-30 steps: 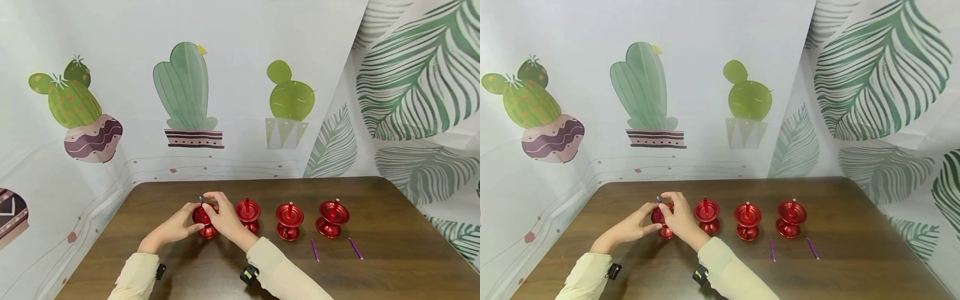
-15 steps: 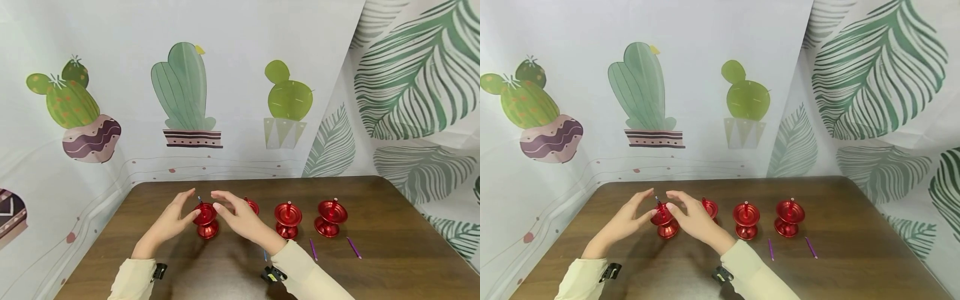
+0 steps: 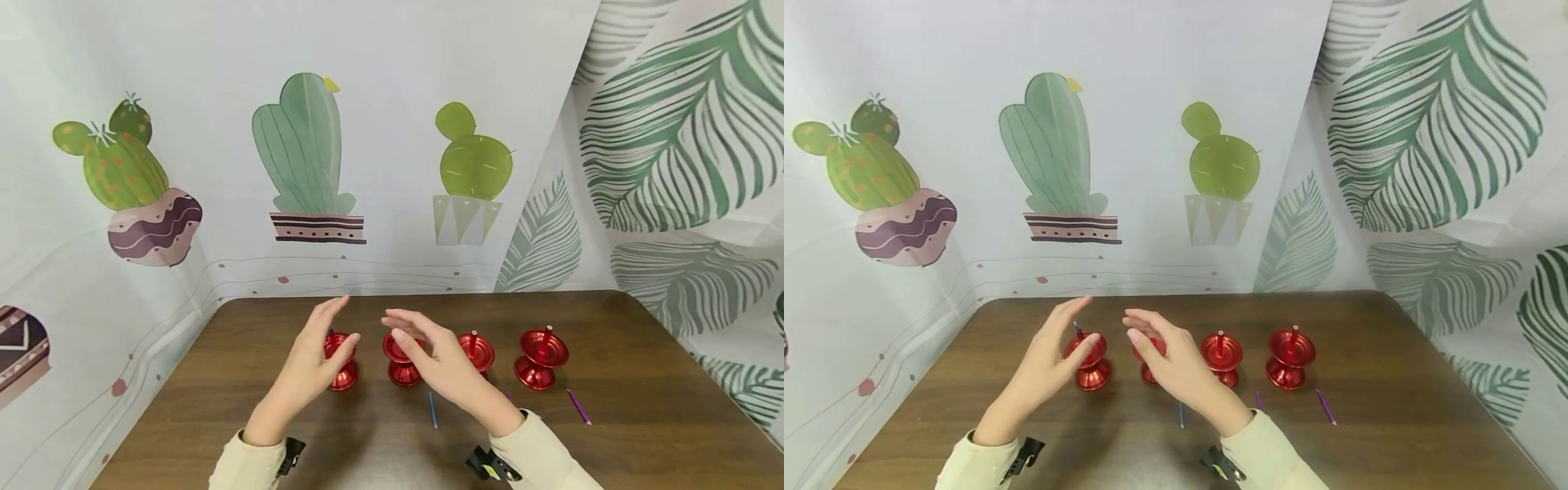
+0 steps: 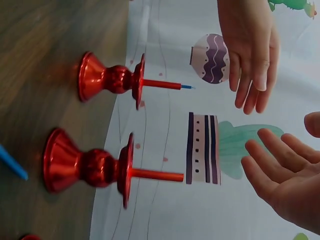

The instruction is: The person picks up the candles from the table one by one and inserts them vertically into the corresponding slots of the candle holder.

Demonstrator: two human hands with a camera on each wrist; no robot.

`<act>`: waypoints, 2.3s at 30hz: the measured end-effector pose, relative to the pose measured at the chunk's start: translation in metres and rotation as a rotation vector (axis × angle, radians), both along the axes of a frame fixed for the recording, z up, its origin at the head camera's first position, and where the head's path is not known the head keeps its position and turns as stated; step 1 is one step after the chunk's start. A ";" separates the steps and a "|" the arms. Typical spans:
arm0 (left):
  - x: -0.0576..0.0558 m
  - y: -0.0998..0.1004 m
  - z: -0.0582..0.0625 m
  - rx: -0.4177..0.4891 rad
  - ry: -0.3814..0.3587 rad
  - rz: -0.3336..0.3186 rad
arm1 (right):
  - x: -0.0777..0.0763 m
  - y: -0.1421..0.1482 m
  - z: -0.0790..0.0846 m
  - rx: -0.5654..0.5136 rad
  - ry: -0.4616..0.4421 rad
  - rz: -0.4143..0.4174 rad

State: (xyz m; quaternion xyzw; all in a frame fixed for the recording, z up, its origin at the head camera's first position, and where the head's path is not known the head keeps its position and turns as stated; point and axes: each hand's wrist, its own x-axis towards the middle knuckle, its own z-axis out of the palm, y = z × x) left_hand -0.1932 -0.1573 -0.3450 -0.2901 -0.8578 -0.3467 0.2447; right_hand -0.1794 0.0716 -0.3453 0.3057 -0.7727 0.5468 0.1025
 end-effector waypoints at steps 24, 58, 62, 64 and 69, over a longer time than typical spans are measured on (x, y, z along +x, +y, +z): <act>-0.031 0.058 -0.056 -0.002 -0.277 -0.092 | 0.020 0.031 -0.047 0.097 0.009 -0.271; -0.048 0.060 -0.067 -0.107 -0.430 -0.102 | 0.025 0.026 -0.084 0.511 -0.184 -0.231; -0.048 0.060 -0.066 -0.115 -0.431 -0.099 | 0.025 0.023 -0.086 0.597 -0.164 -0.261; -0.048 0.060 -0.066 -0.115 -0.431 -0.101 | 0.024 0.021 -0.087 0.635 -0.172 -0.271; -0.047 0.059 -0.068 -0.114 -0.425 -0.108 | 0.024 0.017 -0.086 0.710 -0.232 -0.261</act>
